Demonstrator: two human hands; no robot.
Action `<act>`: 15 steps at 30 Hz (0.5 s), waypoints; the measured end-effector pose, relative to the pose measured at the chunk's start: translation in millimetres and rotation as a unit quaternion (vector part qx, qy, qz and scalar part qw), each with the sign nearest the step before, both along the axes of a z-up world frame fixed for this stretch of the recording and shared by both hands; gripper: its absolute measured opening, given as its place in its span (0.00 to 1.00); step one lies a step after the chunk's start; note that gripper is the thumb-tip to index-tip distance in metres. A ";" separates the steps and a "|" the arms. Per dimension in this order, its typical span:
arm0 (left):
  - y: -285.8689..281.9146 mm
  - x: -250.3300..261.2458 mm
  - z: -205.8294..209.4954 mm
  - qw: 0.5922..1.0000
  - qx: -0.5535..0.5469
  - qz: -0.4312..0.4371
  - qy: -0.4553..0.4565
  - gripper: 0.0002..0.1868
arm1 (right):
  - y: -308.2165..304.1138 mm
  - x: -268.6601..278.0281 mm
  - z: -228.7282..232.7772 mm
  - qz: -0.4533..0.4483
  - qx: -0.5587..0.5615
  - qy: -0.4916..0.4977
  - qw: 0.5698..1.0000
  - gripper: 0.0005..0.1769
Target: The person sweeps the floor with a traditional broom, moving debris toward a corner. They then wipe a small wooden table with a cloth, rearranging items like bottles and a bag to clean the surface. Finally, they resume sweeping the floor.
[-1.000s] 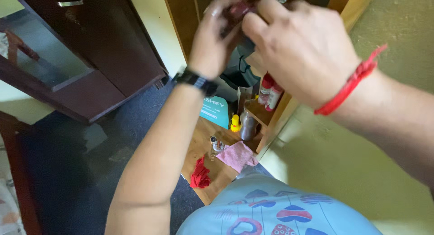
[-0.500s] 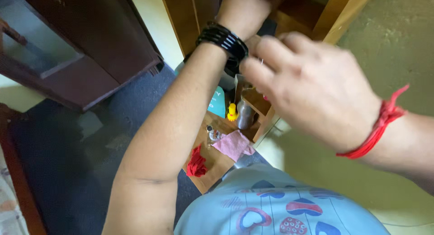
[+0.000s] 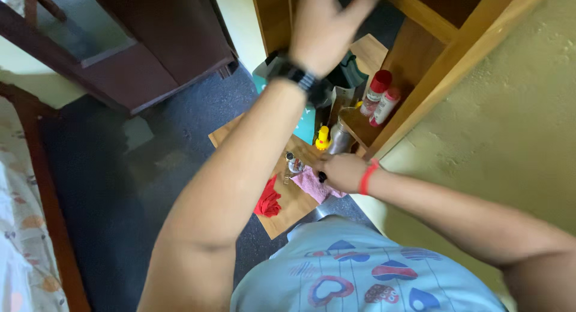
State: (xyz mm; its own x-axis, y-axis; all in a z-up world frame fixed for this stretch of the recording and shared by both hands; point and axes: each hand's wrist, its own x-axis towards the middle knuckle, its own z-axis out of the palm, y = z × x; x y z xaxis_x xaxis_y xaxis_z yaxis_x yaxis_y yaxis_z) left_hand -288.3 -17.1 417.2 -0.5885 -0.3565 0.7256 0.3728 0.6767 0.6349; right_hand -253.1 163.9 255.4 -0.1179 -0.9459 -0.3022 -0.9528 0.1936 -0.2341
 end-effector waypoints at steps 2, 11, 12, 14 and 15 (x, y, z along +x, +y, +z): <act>-6.3 42.3 -32.3 0.998 0.051 -0.009 0.041 0.27 | -18.7 -9.9 -66.2 -0.028 0.022 -0.041 0.999 0.30; -13.0 201.1 -303.8 0.871 0.418 0.226 -0.123 0.21 | -169.6 -24.2 -272.5 0.022 -0.040 0.144 0.989 0.24; -7.6 211.1 -325.0 0.876 0.379 0.258 -0.148 0.19 | -187.5 -31.9 -284.0 0.035 -0.049 0.179 0.982 0.25; -2.8 223.6 -352.3 0.870 0.363 0.280 -0.180 0.18 | -220.9 -42.5 -301.4 0.044 -0.039 0.237 0.970 0.25; 1.3 232.6 -360.7 0.862 0.387 0.269 -0.188 0.19 | -235.5 -47.4 -307.5 0.043 -0.024 0.264 0.963 0.25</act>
